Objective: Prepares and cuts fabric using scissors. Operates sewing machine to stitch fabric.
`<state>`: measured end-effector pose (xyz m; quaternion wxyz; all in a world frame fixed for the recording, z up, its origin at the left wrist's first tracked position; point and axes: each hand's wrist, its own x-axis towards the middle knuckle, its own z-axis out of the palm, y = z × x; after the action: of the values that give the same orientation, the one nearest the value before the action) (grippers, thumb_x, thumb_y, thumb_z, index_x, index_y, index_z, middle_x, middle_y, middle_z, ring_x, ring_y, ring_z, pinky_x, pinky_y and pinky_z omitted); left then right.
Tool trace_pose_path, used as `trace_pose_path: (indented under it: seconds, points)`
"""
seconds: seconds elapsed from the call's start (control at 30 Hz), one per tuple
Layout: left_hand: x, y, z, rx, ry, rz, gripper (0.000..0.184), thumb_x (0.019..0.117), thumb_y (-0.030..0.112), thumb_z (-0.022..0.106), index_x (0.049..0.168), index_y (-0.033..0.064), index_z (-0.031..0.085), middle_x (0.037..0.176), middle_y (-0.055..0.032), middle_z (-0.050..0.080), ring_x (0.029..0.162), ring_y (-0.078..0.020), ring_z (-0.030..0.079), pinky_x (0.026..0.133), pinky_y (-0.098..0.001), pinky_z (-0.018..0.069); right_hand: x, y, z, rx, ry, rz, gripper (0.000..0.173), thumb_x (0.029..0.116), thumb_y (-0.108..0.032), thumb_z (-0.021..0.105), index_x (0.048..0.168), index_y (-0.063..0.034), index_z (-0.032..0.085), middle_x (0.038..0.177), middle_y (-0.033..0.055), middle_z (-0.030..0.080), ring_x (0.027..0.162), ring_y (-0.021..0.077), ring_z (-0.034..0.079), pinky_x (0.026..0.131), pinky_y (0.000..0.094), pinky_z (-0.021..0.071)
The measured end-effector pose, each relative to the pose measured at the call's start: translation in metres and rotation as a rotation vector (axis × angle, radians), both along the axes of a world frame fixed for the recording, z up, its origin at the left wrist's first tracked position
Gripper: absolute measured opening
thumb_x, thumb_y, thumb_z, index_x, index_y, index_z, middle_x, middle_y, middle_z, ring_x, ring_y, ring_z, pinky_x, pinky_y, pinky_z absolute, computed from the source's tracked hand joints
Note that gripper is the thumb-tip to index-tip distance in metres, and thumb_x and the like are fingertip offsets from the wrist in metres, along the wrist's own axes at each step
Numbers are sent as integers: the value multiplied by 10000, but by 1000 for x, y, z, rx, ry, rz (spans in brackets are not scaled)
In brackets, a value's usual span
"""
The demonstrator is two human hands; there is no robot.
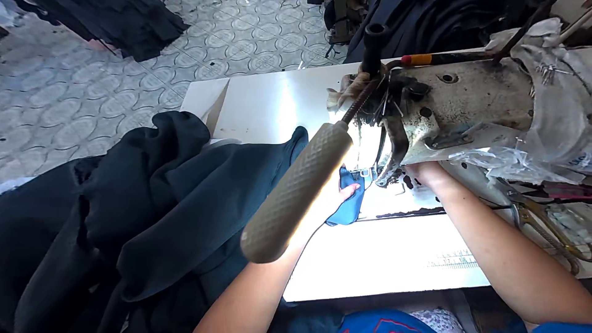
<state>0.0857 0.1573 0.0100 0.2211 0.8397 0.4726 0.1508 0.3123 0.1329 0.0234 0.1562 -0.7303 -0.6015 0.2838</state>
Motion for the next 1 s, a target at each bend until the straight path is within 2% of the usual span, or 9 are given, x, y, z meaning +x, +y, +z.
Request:
trace_pose_path:
  seconds: [0.37,0.43,0.5,0.6,0.67,0.77,0.87,0.9,1.0]
  points:
    - [1,0,1,66,-12,-1,542,907,319,752,1311,-21,633,1287,-236,660,1300,-393,553,1141,-612,261,4,-2,14,19,-15,68,296,1019,-37,576,1216,177,628,1249,379,619,1243,473,575,1095,542,384]
    - [-8,-14,11,241,71,-38,466,927,295,725,1277,-7,667,1286,-231,667,1279,-416,585,1118,-650,320,-2,-19,29,30,157,225,237,1011,-45,578,1147,134,655,1083,255,680,1025,257,641,945,381,486]
    - [-25,-38,27,403,-49,-98,250,947,272,628,1023,64,743,1107,-146,734,1108,-333,680,1004,-569,456,-15,-30,20,131,374,434,210,970,-68,600,1103,62,697,1064,110,706,1013,67,631,936,240,493]
    - [-51,-78,34,18,-416,-554,319,1028,291,539,834,80,681,804,-50,681,842,-131,643,808,-280,486,-50,-28,14,101,115,782,431,1059,-288,507,1400,-49,618,1481,136,563,1447,273,440,1196,498,294]
    - [-63,-77,25,-337,-315,-723,285,1012,233,594,855,17,693,789,-87,684,770,-142,657,714,-277,519,-64,-25,8,141,-47,873,450,1060,-355,500,1284,3,657,1365,211,608,1361,385,503,1150,554,330]
    - [-82,-34,27,-77,24,-172,337,1000,296,596,1087,-4,724,1066,-198,710,1045,-327,683,907,-519,551,-70,-23,7,250,50,815,377,1026,-300,549,1004,47,693,1070,231,672,1128,404,613,1020,538,427]
    - [-91,7,20,235,81,135,655,927,293,713,1462,-23,507,1516,-251,483,1464,-433,387,1168,-661,284,-74,-26,22,176,197,651,335,1018,-229,572,1113,71,686,1144,240,662,1136,350,605,1006,473,442]
    - [-87,8,20,285,87,130,671,909,296,724,1467,-8,508,1535,-239,470,1481,-432,362,1173,-689,247,-74,-27,21,179,241,592,311,1011,-215,581,1114,61,683,1132,221,662,1089,300,615,970,426,463]
    - [-65,-10,36,68,165,1,299,983,286,639,1055,4,705,1091,-197,689,1087,-379,650,931,-591,486,-74,-32,11,230,362,503,268,985,-168,610,1090,68,681,1116,199,672,1033,209,623,929,352,474]
